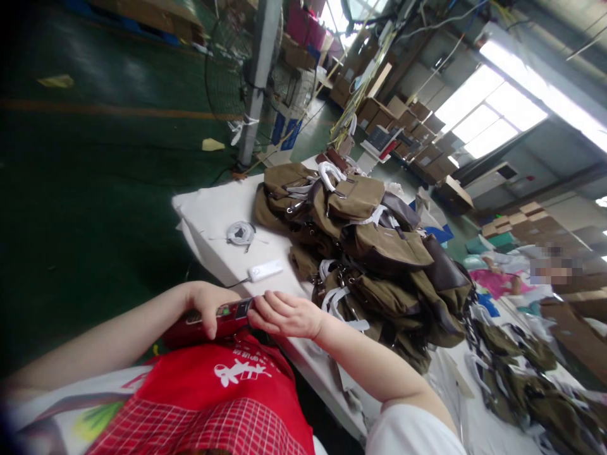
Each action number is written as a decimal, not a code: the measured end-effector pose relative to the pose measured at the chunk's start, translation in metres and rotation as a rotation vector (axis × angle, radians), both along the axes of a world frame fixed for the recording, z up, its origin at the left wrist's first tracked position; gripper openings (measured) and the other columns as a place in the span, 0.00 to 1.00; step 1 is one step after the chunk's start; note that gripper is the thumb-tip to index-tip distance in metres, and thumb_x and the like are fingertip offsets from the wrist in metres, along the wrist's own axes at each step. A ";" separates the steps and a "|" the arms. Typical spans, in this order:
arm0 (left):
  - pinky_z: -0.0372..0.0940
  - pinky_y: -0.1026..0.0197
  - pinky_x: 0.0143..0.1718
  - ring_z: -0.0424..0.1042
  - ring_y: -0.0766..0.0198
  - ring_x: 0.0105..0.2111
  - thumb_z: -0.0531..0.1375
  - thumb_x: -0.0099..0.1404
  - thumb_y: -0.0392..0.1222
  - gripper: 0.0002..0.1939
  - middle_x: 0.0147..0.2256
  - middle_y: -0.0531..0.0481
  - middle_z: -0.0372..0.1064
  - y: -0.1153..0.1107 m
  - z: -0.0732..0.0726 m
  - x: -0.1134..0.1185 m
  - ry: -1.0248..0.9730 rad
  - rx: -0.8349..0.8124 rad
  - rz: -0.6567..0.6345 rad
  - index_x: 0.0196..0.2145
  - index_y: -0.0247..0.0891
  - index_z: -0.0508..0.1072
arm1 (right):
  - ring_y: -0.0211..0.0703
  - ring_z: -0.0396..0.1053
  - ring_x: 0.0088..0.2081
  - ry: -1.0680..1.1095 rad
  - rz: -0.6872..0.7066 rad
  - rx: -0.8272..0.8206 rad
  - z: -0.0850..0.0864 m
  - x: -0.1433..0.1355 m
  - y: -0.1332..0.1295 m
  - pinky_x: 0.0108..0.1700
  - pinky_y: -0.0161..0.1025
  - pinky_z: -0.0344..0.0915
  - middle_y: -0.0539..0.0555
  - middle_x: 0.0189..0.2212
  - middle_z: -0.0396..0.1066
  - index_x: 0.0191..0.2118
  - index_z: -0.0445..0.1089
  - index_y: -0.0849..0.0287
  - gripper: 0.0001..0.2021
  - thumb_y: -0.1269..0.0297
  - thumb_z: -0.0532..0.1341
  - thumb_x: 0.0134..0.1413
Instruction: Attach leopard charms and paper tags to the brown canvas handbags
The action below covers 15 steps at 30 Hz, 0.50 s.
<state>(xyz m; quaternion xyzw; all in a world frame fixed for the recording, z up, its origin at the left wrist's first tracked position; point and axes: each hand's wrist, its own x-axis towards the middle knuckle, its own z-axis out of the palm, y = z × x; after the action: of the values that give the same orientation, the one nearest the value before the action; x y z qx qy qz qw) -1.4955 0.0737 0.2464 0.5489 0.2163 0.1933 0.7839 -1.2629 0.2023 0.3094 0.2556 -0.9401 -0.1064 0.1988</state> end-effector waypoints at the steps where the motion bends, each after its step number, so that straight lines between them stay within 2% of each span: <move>1: 0.69 0.58 0.48 0.75 0.50 0.44 0.73 0.44 0.47 0.31 0.44 0.47 0.77 -0.001 0.000 -0.001 -0.013 -0.003 -0.022 0.47 0.37 0.76 | 0.42 0.69 0.54 0.036 0.018 0.004 -0.002 -0.002 0.001 0.58 0.38 0.65 0.55 0.54 0.71 0.56 0.65 0.56 0.16 0.62 0.58 0.65; 3: 0.70 0.59 0.47 0.75 0.51 0.43 0.73 0.43 0.47 0.31 0.42 0.48 0.77 -0.004 -0.001 -0.002 -0.034 -0.028 -0.033 0.45 0.38 0.76 | 0.42 0.69 0.53 0.082 0.055 -0.002 -0.005 -0.007 0.002 0.57 0.38 0.66 0.56 0.54 0.71 0.56 0.66 0.56 0.16 0.61 0.59 0.64; 7: 0.70 0.60 0.45 0.75 0.53 0.41 0.73 0.43 0.46 0.31 0.41 0.48 0.77 -0.014 -0.002 -0.007 -0.025 -0.110 0.040 0.46 0.38 0.76 | 0.42 0.68 0.54 0.102 0.047 -0.060 -0.007 -0.016 -0.002 0.56 0.37 0.65 0.54 0.56 0.70 0.57 0.65 0.55 0.17 0.62 0.59 0.64; 11: 0.69 0.57 0.49 0.75 0.51 0.45 0.72 0.46 0.45 0.32 0.46 0.47 0.77 -0.034 -0.006 -0.020 0.095 -0.172 0.097 0.50 0.39 0.74 | 0.46 0.66 0.55 0.013 -0.117 -0.166 -0.017 -0.013 -0.010 0.57 0.41 0.64 0.56 0.57 0.69 0.57 0.65 0.56 0.17 0.65 0.58 0.64; 15: 0.68 0.51 0.53 0.73 0.47 0.51 0.72 0.45 0.45 0.36 0.50 0.46 0.75 -0.070 -0.014 -0.035 0.226 -0.245 0.179 0.53 0.41 0.73 | 0.48 0.61 0.58 -0.169 -0.297 -0.366 -0.043 -0.002 0.000 0.61 0.47 0.61 0.58 0.57 0.67 0.58 0.63 0.55 0.21 0.74 0.57 0.60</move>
<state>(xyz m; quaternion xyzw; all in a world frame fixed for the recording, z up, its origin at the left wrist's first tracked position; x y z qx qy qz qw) -1.5308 0.0040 0.2320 0.4463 0.3728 0.1717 0.7952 -1.2651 0.2027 0.2662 0.0824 -0.9843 0.0592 0.1447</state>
